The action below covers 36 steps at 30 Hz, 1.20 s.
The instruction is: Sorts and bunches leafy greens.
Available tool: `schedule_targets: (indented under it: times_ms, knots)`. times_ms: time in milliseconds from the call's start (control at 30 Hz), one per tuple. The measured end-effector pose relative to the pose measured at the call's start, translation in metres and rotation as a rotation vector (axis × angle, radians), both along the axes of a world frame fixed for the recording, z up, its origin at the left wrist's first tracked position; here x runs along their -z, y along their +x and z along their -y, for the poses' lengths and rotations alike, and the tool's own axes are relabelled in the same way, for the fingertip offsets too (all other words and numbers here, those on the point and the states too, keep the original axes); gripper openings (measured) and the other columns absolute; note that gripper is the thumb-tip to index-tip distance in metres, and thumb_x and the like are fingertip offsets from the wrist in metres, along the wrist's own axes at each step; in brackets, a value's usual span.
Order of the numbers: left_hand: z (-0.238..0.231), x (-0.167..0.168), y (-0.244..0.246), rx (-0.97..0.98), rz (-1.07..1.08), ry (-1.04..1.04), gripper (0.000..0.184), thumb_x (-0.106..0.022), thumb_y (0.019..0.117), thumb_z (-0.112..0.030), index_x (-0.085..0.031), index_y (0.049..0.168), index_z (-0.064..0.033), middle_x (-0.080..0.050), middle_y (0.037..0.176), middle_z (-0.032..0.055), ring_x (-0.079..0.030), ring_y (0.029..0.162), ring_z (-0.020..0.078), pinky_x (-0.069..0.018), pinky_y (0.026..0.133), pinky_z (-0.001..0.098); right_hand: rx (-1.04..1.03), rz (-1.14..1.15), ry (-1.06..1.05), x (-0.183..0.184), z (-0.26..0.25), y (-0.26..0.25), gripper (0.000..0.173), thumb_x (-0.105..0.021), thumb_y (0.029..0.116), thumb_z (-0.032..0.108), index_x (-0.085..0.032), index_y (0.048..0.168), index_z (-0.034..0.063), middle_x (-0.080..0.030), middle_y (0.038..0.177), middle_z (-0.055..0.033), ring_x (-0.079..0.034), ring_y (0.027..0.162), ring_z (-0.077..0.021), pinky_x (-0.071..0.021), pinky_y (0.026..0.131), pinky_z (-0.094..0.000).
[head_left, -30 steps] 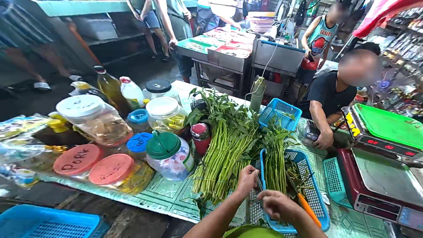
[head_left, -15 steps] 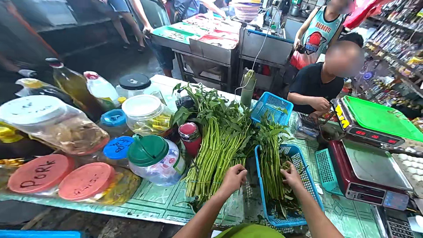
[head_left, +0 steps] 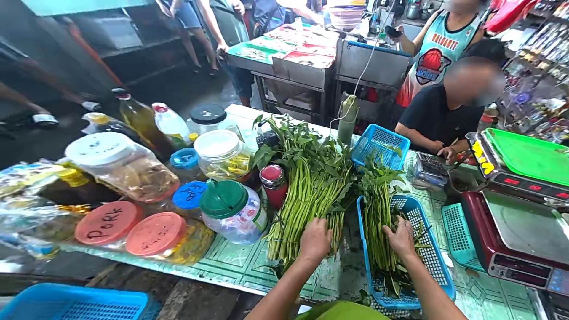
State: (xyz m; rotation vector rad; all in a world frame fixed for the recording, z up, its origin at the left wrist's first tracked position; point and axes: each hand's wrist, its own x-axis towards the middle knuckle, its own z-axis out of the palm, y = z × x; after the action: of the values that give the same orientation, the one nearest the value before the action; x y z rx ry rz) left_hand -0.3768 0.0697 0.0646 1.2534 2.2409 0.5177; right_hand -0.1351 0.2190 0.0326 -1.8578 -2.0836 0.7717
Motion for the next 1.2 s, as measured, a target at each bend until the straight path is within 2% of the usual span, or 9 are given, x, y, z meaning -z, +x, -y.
schedule_targets:
  times_ms: [100,200,400,567,700,833,967,1033,1200]
  knots:
    - [-0.004,0.013,-0.012,-0.073,-0.315,-0.144,0.051,-0.066,0.0979,-0.026,-0.055,0.137,0.0053,-0.056,0.137,0.0304,-0.055,0.129,0.0475,-0.0527,0.098,0.0580,-0.150,-0.084,0.161,-0.005,0.020,-0.024,0.057,-0.065,0.0966,0.028,-0.053,0.146,0.0032,-0.051,0.146,-0.0252,-0.048,0.139,-0.0388,-0.0405,0.116,-0.0498]
    - [-0.014,0.024,-0.006,-0.066,-0.427,-0.206,0.050,-0.060,0.0982,-0.012,-0.048,0.142,0.0075,-0.061,0.129,0.0298,-0.062,0.120,0.0460,-0.0566,0.087,0.0561,-0.360,-0.254,0.027,-0.004,0.040,-0.053,0.041,-0.060,0.0991,0.020,-0.061,0.137,0.0035,-0.061,0.134,-0.0183,-0.061,0.124,-0.0279,-0.0493,0.108,-0.0416]
    - [-0.022,-0.017,-0.010,-0.157,0.051,-0.087,0.071,-0.079,0.0833,-0.038,-0.055,0.140,-0.0024,-0.063,0.131,0.0209,-0.061,0.122,0.0385,-0.0486,0.102,0.0599,-0.292,-0.659,-0.469,-0.012,0.059,-0.097,0.027,-0.058,0.1045,0.018,-0.066,0.121,-0.0013,-0.071,0.104,-0.0129,-0.069,0.087,-0.0176,-0.0586,0.079,-0.0354]
    - [-0.029,0.000,0.003,-0.194,0.335,0.132,0.058,-0.080,0.0810,-0.016,-0.058,0.133,-0.0041,-0.066,0.113,0.0175,-0.065,0.103,0.0317,-0.0533,0.093,0.0514,-0.069,-0.661,-0.671,-0.016,0.043,-0.118,0.046,-0.066,0.1015,0.035,-0.058,0.128,-0.0014,-0.065,0.103,-0.0165,-0.064,0.080,-0.0225,-0.0551,0.070,-0.0395]
    - [-0.027,0.023,0.005,-0.359,0.643,0.304,0.040,-0.071,0.0938,-0.017,-0.060,0.127,0.0021,-0.059,0.125,0.0225,-0.062,0.110,0.0312,-0.0543,0.092,0.0471,-0.067,-0.710,-0.716,-0.007,0.034,-0.107,0.040,-0.064,0.1032,0.027,-0.056,0.129,-0.0023,-0.063,0.104,-0.0167,-0.062,0.080,-0.0215,-0.0548,0.071,-0.0381]
    - [-0.032,0.030,0.001,-0.561,0.897,0.177,0.087,-0.074,0.0928,-0.047,-0.034,0.153,0.0018,-0.048,0.147,0.0276,-0.049,0.136,0.0384,-0.0436,0.109,0.0586,-0.200,-0.723,-0.573,-0.010,0.045,-0.101,0.028,-0.060,0.1025,0.010,-0.058,0.126,-0.0044,-0.067,0.104,-0.0166,-0.069,0.083,-0.0210,-0.0602,0.075,-0.0373]
    - [-0.044,0.026,0.006,-0.532,0.913,0.130,0.089,-0.078,0.0895,-0.046,-0.037,0.151,0.0036,-0.053,0.143,0.0265,-0.053,0.132,0.0354,-0.0464,0.108,0.0535,-0.522,-0.299,-0.084,-0.025,0.067,-0.084,0.029,-0.060,0.1005,0.015,-0.070,0.125,0.0024,-0.070,0.120,-0.0141,-0.067,0.113,-0.0223,-0.0517,0.104,-0.0378]
    - [-0.050,0.026,0.012,-0.530,0.904,0.142,0.097,-0.080,0.0884,-0.043,-0.027,0.156,0.0025,-0.046,0.149,0.0279,-0.048,0.138,0.0365,-0.0431,0.112,0.0538,-0.606,-0.156,0.107,-0.031,0.078,-0.075,0.026,-0.059,0.1006,0.019,-0.076,0.118,0.0084,-0.072,0.117,-0.0120,-0.069,0.111,-0.0241,-0.0544,0.100,-0.0403]
    - [-0.059,0.023,0.029,-0.529,0.830,0.157,0.103,-0.081,0.0875,-0.042,-0.019,0.157,0.0033,-0.042,0.151,0.0310,-0.047,0.138,0.0386,-0.0427,0.112,0.0537,-0.752,0.016,0.170,-0.044,0.073,-0.064,0.025,-0.057,0.1010,0.017,-0.076,0.114,0.0067,-0.072,0.116,-0.0134,-0.067,0.115,-0.0292,-0.0544,0.099,-0.0442]
